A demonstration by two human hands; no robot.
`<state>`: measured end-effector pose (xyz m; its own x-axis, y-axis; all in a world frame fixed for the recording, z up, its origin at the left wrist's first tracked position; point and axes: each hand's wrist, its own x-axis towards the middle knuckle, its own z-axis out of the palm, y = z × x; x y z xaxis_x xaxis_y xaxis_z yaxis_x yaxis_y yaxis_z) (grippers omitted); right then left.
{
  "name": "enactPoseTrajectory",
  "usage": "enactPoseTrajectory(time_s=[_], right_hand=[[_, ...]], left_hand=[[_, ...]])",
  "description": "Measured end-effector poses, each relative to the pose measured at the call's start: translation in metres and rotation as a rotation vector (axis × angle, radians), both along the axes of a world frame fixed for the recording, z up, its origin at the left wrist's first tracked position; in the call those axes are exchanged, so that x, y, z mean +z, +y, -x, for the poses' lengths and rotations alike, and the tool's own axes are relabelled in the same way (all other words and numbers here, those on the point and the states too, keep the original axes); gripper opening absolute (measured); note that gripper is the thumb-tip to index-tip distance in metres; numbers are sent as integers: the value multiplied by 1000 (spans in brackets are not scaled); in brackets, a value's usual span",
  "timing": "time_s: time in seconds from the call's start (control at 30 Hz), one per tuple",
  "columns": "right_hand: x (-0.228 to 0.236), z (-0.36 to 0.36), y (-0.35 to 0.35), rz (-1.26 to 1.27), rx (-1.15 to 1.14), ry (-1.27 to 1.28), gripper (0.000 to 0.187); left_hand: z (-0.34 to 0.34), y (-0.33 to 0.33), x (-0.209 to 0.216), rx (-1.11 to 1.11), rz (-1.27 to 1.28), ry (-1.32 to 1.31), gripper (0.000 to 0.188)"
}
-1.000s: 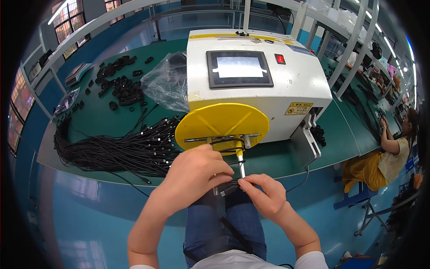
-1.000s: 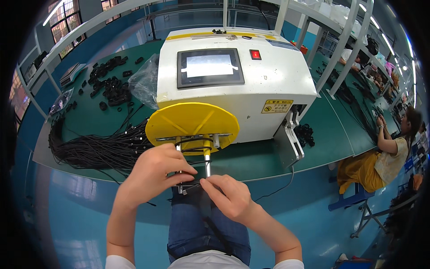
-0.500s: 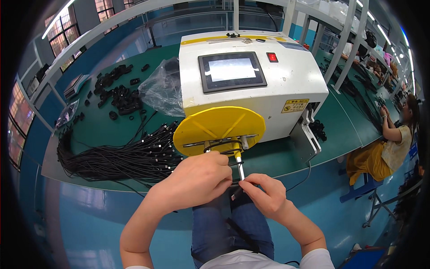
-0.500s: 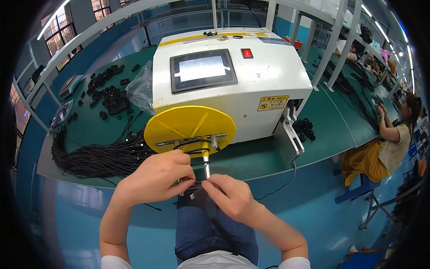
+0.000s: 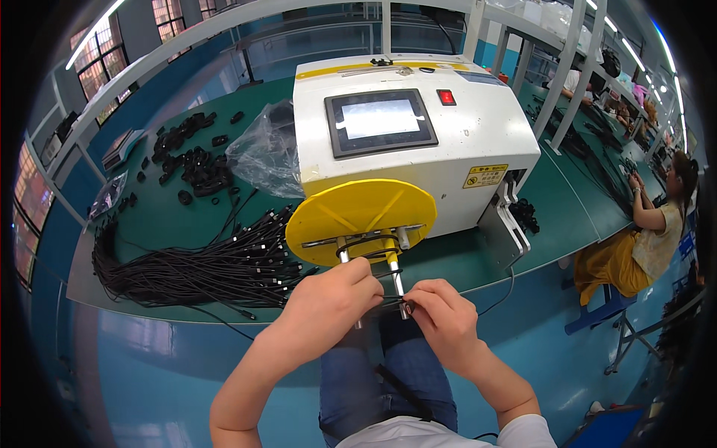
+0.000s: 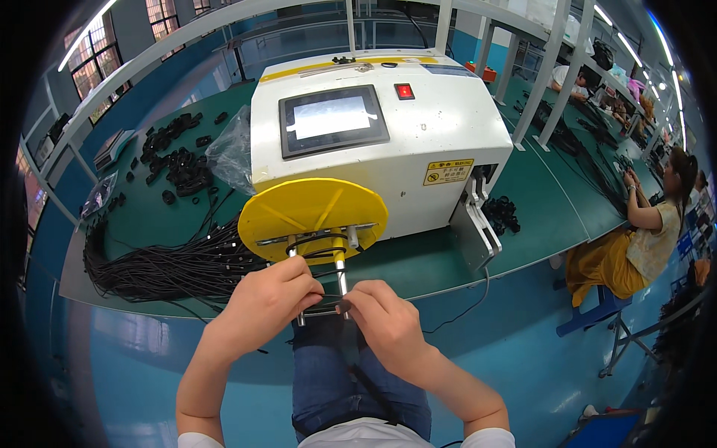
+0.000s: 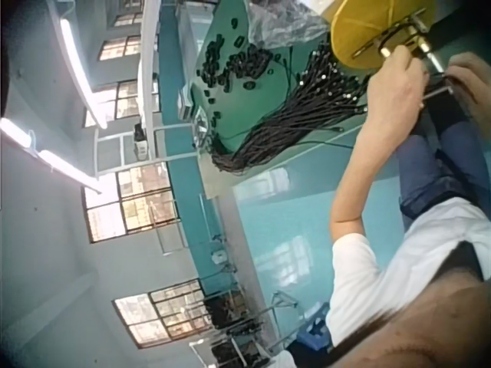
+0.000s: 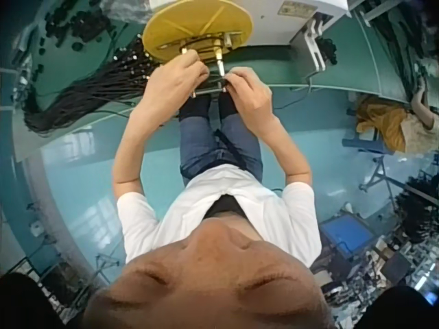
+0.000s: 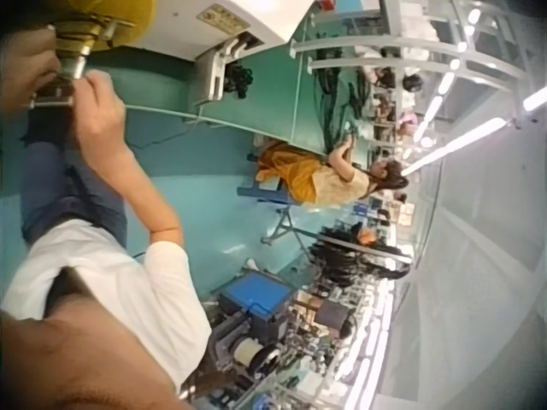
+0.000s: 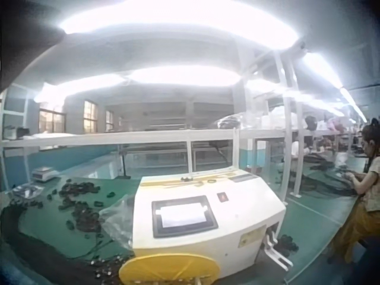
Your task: The person organizes bundles of electrical wire by operating a winding machine.
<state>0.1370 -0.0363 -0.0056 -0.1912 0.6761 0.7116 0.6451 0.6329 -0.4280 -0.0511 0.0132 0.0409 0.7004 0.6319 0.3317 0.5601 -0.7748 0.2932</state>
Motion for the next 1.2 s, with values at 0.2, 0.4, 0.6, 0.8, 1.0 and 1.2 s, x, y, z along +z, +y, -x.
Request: enactPoseTrajectory(time_s=[0.2,0.4,0.6,0.8,1.0,1.2], right_hand=[[1,1,0,3,-32,12,24],[-6,-1,-2,-30,-25,38,21],[-7,-3,5,-3,-21,62,18],[-7,-5,14,-80,53,-20,25],[4,-7,17,-259,60,-331,42],[12,-12,22,-369,139,-451,46]], left_hand=[[-5,-3,0,28,-38,8,8],[-7,-5,-6,66,-49,-76,9],[-7,-3,-10,79,-39,-101,8],[5,-11,-6,211,38,-387,14],[15,-48,3,209,-158,-546,29],[8,-64,-32,320,-156,-498,60]])
